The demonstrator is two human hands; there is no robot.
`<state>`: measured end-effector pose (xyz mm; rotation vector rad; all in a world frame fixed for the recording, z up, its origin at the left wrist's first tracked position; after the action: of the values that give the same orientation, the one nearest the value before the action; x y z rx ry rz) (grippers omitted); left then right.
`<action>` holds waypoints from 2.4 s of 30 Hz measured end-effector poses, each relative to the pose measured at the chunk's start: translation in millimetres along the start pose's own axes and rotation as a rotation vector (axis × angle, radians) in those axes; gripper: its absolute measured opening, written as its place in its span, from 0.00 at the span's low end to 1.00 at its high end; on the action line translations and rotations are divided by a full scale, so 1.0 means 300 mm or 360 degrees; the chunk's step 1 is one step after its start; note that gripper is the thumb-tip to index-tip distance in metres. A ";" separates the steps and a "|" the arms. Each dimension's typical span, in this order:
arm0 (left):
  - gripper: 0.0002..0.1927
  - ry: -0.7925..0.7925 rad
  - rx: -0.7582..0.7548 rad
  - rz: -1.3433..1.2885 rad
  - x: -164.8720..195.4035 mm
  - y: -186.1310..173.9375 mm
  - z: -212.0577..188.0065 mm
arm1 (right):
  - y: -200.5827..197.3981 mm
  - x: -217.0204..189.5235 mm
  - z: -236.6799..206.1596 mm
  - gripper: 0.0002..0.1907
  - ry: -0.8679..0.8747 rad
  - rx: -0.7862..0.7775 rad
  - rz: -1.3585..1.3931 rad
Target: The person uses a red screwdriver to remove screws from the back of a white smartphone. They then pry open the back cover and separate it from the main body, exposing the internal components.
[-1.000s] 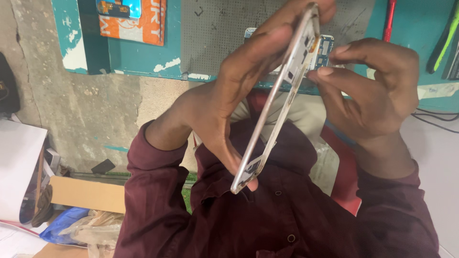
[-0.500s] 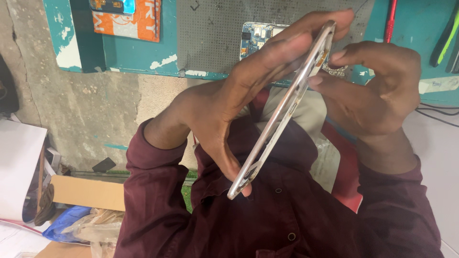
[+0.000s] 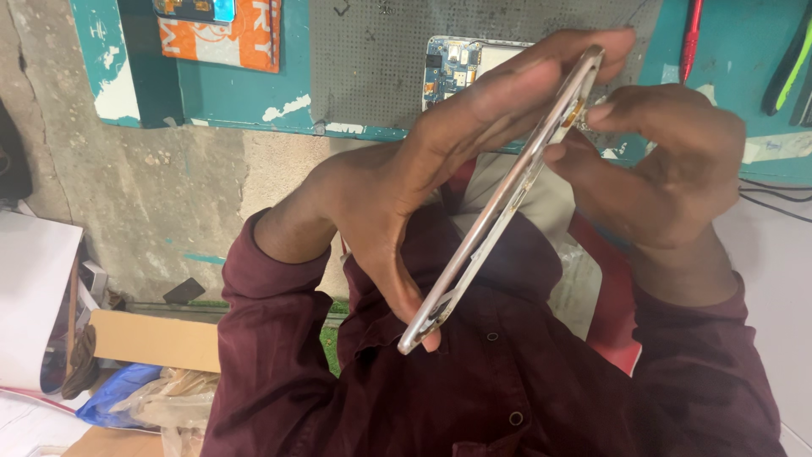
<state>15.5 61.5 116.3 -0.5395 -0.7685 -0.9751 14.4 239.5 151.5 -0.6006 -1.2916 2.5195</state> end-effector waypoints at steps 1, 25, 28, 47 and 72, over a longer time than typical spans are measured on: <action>0.85 -0.0015 0.0001 -0.0022 -0.001 0.002 -0.002 | -0.001 -0.002 0.001 0.12 -0.0016 -0.0003 -0.0029; 0.82 0.0080 -0.0084 0.0006 -0.018 0.005 0.005 | -0.028 -0.044 -0.001 0.12 -0.0032 -0.0078 -0.0233; 0.80 0.0183 -0.0094 0.0108 -0.032 0.004 0.005 | -0.020 -0.032 -0.020 0.16 -0.0005 -0.0067 -0.0139; 0.76 0.0057 -0.0162 0.0142 -0.020 0.015 0.046 | 0.001 -0.010 -0.035 0.19 -0.0152 -0.0009 0.0077; 0.74 0.0171 -0.0187 0.0252 -0.023 0.012 0.059 | 0.020 0.005 -0.062 0.23 0.0108 -0.0154 0.0546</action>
<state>10.4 79.4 121.9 -0.6351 -0.5660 -0.8985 21.7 250.0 136.6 -0.9971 -1.3947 2.6826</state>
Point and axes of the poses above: each hand's wrist, its own z-axis towards the middle knuckle, its own y-axis out of the palm, x = y × z, the point moved 6 cm from there along z, towards the middle knuckle, and after that the axes turned 11 degrees about -x, right-handed, at the moved point
